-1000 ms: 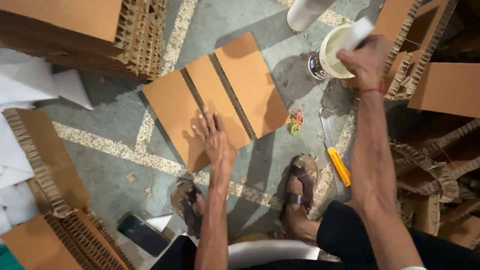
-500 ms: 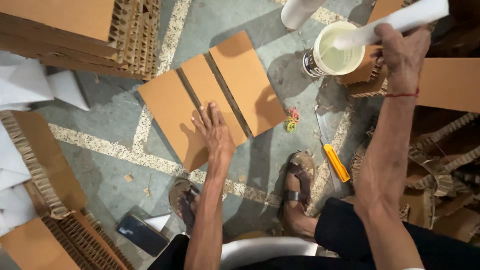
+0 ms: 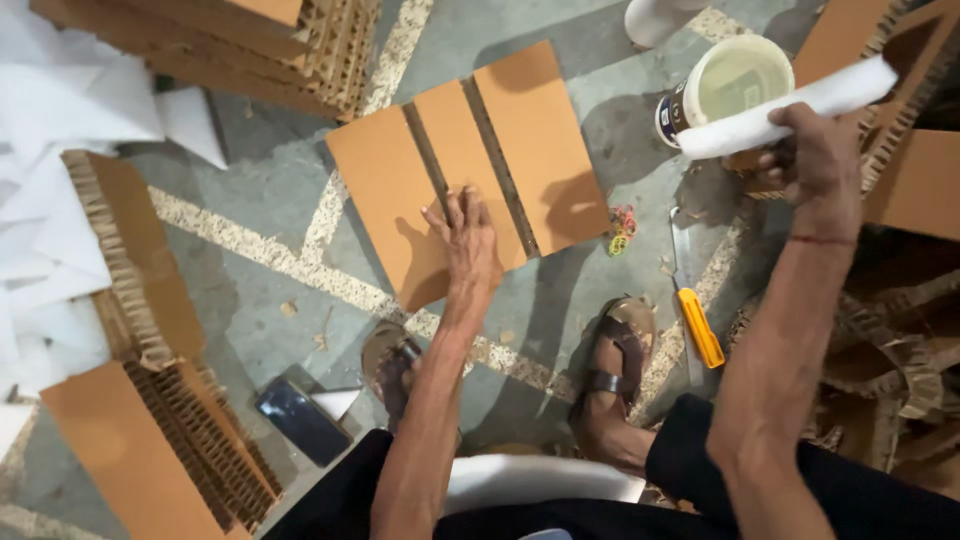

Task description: The person applies glue to the edges of corrugated cardboard pieces using a foam roller, then folds and presses the pieces together to form a box. They secure the assembled box with a rubber band and repeat the process with additional pieces.

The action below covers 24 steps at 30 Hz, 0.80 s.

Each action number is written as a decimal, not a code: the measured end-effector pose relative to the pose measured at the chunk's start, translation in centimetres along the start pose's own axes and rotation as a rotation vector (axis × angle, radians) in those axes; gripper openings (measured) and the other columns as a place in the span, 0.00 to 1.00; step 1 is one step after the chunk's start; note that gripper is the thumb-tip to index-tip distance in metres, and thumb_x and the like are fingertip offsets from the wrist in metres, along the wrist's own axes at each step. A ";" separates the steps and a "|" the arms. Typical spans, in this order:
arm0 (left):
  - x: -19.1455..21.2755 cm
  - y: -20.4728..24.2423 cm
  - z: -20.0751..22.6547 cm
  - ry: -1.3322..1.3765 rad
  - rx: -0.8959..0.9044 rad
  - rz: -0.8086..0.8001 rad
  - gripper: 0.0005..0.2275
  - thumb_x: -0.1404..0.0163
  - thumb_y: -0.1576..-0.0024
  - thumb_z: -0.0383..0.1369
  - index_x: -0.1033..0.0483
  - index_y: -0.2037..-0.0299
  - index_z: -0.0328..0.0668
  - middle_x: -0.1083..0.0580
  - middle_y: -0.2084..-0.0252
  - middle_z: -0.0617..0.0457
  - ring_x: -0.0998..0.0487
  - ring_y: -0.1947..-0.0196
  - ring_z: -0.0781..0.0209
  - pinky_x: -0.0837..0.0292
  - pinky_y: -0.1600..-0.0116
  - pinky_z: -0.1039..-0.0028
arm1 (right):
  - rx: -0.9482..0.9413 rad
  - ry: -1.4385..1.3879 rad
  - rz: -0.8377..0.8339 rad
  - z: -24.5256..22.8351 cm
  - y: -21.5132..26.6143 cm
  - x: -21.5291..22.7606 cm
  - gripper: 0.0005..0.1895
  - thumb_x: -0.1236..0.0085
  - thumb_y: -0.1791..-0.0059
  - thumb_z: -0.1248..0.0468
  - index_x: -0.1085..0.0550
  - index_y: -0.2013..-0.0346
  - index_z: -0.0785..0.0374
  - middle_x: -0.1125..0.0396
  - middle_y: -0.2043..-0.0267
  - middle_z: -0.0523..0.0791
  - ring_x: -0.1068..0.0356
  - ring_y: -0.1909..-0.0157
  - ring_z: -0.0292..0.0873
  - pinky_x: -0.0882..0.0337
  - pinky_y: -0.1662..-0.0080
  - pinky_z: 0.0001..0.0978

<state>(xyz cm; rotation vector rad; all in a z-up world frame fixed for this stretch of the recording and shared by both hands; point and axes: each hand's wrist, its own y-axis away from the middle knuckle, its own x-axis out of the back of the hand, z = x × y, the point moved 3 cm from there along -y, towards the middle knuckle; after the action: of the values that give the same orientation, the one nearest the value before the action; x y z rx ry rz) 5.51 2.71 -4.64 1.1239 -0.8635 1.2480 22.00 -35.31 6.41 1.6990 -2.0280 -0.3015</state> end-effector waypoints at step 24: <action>-2.2 4.2 1.5 -0.030 -0.096 -0.034 0.30 0.41 0.55 0.30 0.32 0.39 0.37 0.37 0.39 0.45 0.40 0.34 0.43 0.58 0.26 0.38 | 0.594 0.432 -0.076 9.5 15.9 -15.4 0.10 0.29 0.54 0.65 0.20 0.62 0.66 0.24 0.65 0.46 0.23 0.64 0.43 0.25 0.61 0.36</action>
<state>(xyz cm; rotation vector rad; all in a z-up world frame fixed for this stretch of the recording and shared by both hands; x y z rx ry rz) 1.19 0.51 -5.58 1.0786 -0.9135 1.1522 5.41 -18.34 2.20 1.9570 -1.8199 0.6573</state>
